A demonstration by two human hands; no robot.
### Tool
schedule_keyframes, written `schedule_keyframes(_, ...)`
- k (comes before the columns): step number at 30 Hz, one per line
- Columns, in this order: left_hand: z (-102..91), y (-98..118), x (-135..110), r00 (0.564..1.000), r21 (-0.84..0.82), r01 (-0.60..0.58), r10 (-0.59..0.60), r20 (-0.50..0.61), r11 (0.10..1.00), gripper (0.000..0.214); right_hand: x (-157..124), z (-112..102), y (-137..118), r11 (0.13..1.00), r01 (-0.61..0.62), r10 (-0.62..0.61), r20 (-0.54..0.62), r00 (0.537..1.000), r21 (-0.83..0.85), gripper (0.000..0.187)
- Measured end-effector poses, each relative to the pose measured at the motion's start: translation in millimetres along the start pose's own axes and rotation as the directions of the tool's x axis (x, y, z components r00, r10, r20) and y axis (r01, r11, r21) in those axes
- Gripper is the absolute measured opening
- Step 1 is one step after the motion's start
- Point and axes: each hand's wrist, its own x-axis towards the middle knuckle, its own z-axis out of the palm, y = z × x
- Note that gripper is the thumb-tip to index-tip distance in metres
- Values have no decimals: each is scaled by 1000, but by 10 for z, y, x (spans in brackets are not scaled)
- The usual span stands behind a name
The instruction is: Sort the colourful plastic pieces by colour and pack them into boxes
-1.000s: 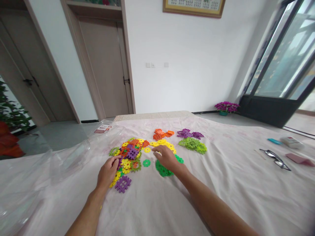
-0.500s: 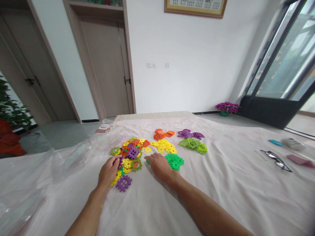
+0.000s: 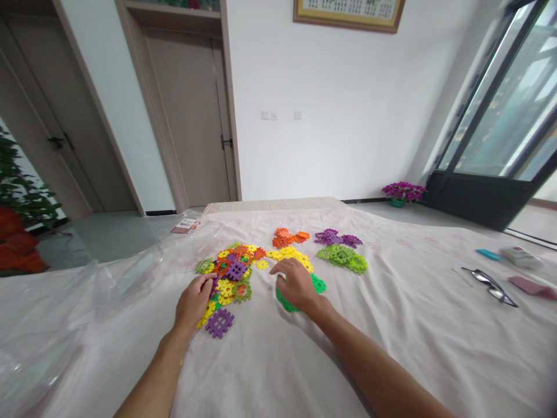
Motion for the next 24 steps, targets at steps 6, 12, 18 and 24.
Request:
schedule_keyframes(6, 4, -14, -7, 1000, -10, -2, 2, -1, 1000, 37, -106, 226, -377, 940, 333, -342, 255, 905, 77, 47)
schedule_keyframes(12, 6, -13, -11, 1000, -27, -1, 1, 4, 1000, 36, -132, 317, -478, 942, 333, -305, 334, 892, -31, 25)
schedule_keyframes(18, -2, 11, -19, 1000, -11, 4, -4, -7, 1000, 36, -146, 346, -372, 934, 349, -315, 285, 905, -77, 23)
schedule_keyframes(24, 24, -59, 4, 1000, -7, -5, 5, -4, 1000, 37, -6, 190, -45, 982, 153, -149, 41, 988, -114, 29)
